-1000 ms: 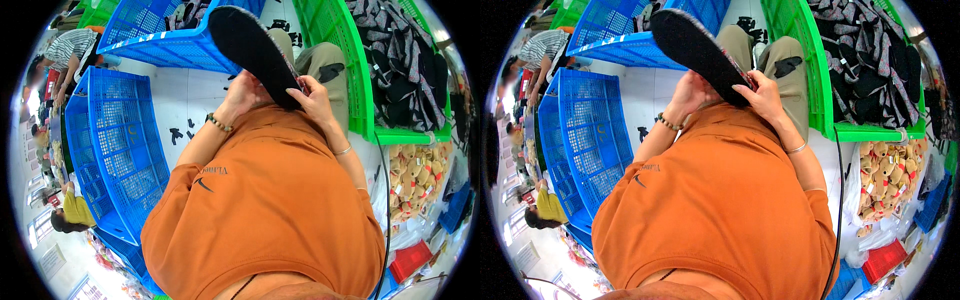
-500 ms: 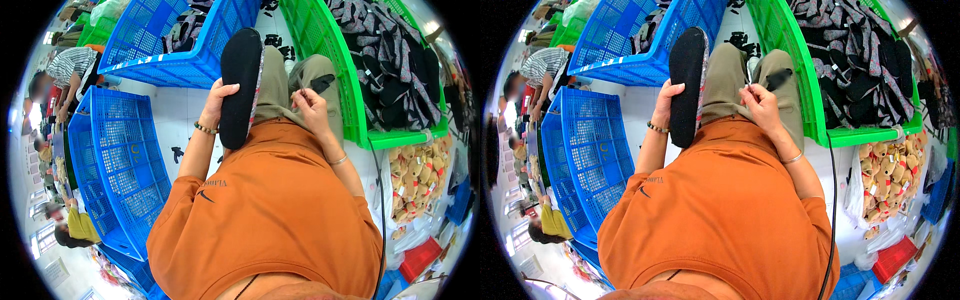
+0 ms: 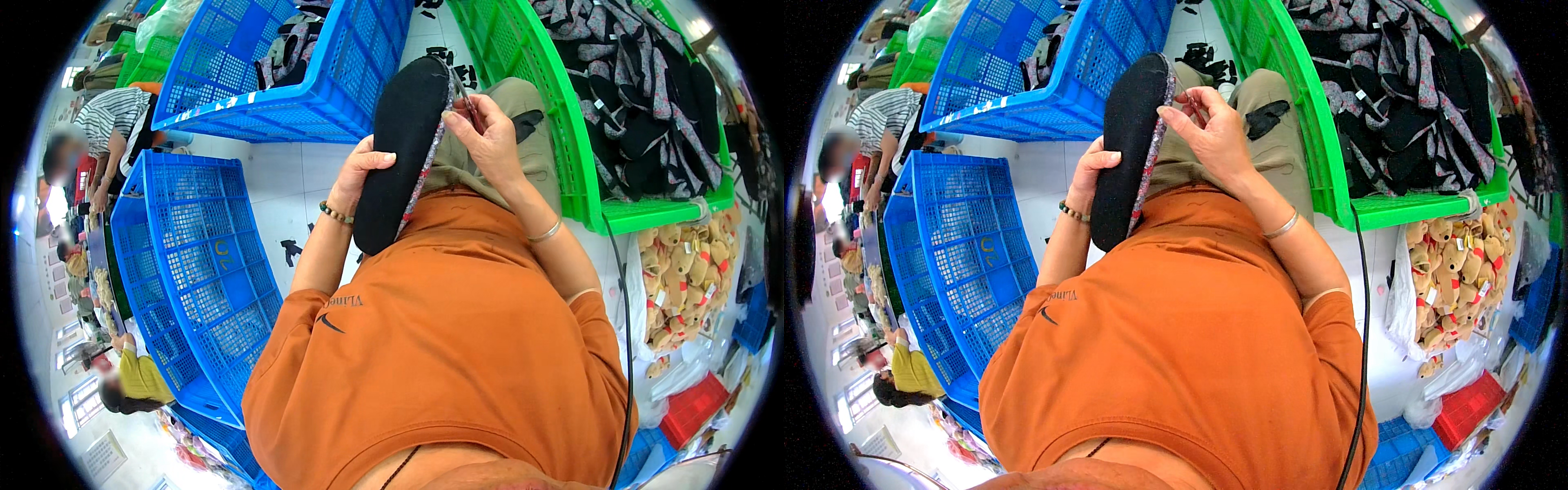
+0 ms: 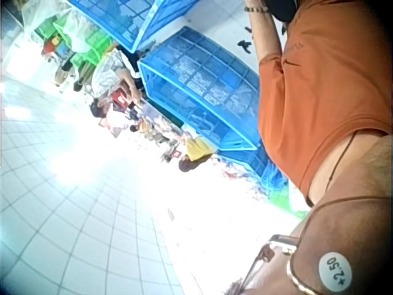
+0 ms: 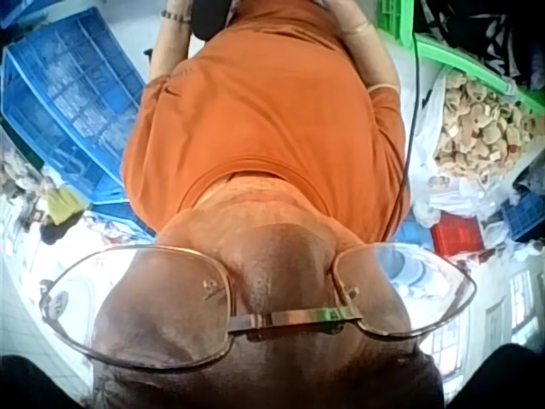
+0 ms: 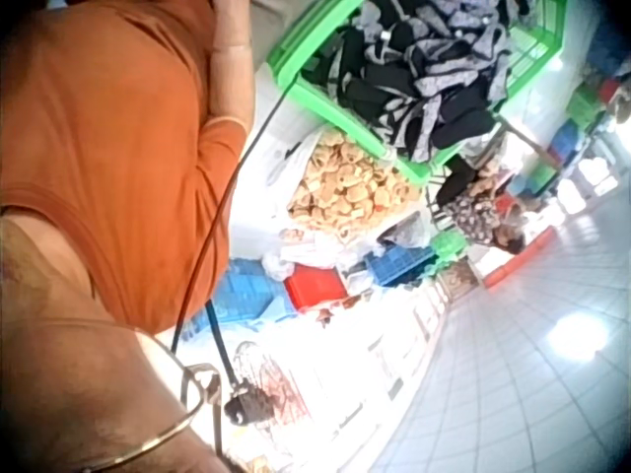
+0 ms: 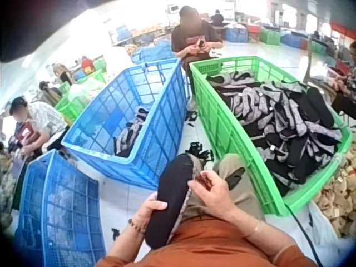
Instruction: The person sits on the floor and uses a small knife to trim excess fabric and thread from the edges of a floral-patterned slipper. They repeatedly rotate the slipper to access different sides, carefully cutting along the perimeter of the sole.
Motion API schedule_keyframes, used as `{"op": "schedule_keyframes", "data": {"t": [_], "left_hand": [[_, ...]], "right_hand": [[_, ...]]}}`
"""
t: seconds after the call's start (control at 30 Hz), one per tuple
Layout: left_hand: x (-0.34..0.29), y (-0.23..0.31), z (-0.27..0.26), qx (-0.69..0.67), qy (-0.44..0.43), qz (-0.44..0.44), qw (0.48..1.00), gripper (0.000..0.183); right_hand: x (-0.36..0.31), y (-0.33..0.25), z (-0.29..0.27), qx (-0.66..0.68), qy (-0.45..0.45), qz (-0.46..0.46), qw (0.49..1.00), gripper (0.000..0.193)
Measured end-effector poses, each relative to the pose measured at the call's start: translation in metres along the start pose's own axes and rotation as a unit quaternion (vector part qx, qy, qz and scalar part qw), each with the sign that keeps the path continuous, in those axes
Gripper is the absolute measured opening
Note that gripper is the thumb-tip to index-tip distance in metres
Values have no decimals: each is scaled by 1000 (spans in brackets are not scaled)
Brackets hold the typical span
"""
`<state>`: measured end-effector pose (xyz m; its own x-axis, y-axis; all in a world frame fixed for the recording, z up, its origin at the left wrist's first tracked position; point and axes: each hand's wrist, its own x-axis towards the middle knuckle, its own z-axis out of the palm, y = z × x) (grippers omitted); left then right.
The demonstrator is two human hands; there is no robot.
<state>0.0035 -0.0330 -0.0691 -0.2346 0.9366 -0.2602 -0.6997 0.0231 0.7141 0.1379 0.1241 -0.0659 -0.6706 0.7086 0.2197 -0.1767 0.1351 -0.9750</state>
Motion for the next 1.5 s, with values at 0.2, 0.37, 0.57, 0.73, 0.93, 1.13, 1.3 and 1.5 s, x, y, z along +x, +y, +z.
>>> {"op": "schedule_keyframes", "data": {"t": [0.2, 0.37, 0.57, 0.73, 0.93, 1.13, 1.3, 1.5], "left_hand": [[4, -1, -18, 0, -40, -20, 999, 52], [-2, -9, -31, -151, -69, -48, 985, 55], [-2, -21, -39, -193, -93, -56, 975, 58], [-4, -19, -37, -182, -94, -62, 977, 58], [-6, -17, -32, -150, -74, -51, 985, 60], [-9, -3, -18, -94, -56, -49, 993, 58], [-10, 7, -7, 9, -30, -49, 998, 55], [-10, 19, -3, 116, 22, -63, 991, 55]], "right_hand": [[8, -3, -10, 17, 40, -22, 999, 18], [-7, -1, -33, 35, 36, -4, 999, 16], [-28, 7, -27, -195, -23, -106, 975, 24], [-27, -1, -20, -209, -12, -135, 969, 22], [-28, 2, -21, -197, 18, -146, 969, 26], [-21, -5, -23, -120, 23, -91, 988, 37], [-3, -19, -17, -170, -25, -171, 970, 27], [-3, -16, -16, -230, -88, -173, 954, 17]]}}
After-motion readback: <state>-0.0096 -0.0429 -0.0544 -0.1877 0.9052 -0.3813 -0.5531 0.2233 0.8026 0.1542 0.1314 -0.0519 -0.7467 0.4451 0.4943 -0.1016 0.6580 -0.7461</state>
